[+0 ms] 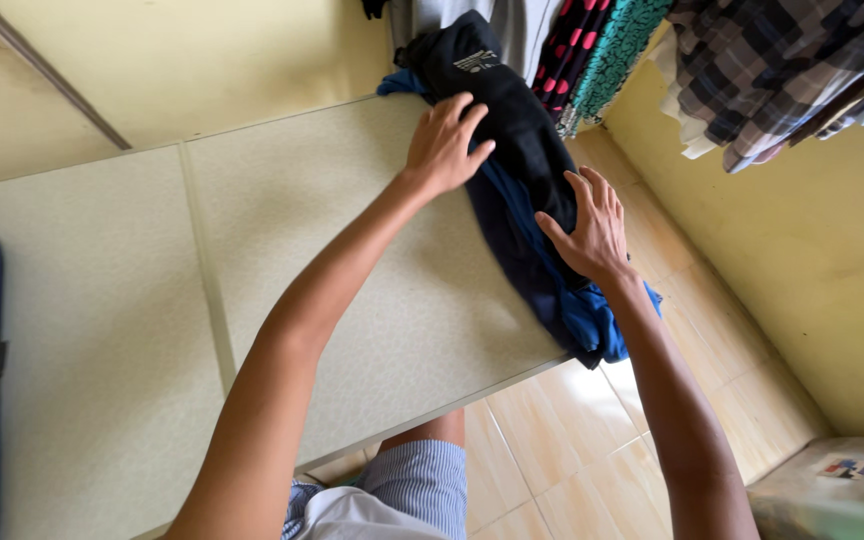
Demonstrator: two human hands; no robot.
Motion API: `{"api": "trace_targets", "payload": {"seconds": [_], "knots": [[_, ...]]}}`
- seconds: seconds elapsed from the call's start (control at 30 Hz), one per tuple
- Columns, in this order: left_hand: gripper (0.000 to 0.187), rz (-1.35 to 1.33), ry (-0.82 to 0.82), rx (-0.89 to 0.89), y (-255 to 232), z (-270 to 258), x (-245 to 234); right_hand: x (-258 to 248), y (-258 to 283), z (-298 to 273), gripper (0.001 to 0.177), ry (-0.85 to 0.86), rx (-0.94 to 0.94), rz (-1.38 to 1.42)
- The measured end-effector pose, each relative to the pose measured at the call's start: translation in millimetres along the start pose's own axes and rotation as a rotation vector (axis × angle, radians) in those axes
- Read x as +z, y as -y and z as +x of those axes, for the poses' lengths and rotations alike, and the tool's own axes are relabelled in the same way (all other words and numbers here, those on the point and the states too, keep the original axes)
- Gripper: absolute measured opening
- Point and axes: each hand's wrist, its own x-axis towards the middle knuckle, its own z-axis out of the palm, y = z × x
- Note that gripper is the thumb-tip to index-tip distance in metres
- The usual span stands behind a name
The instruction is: The person unzips and opens a suitcase on a table, removes clothes one at a time, folds each item by hand, and stacks them onto the table.
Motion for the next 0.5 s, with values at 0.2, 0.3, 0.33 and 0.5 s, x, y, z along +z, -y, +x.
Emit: {"api": "trace_targets", "payload": {"seconds": [0.2,0.3,0.33,0.5], "knots": [[0.046,-0.114,-0.076,0.032,-5.9,-115.4,-70.8,7.1,62.4,-20.1,0.065,-0.113,-0.136,0.036],[0.030,-0.217,-0.168,0.017,0.7,-169.8,-109.9,16.3,97.4,-28.4,0.042,-0.243,-0.236,0.059],[0.021,-0.232,-0.191,0.013,3.3,-186.3,-120.6,22.3,109.0,-32.7,0.032,-0.185,-0.145,0.186],[0.007,-0.220,-0.311,-0.017,12.1,-253.0,-163.6,52.9,157.2,-51.4,0.015,-0.144,-0.187,0.343]]}}
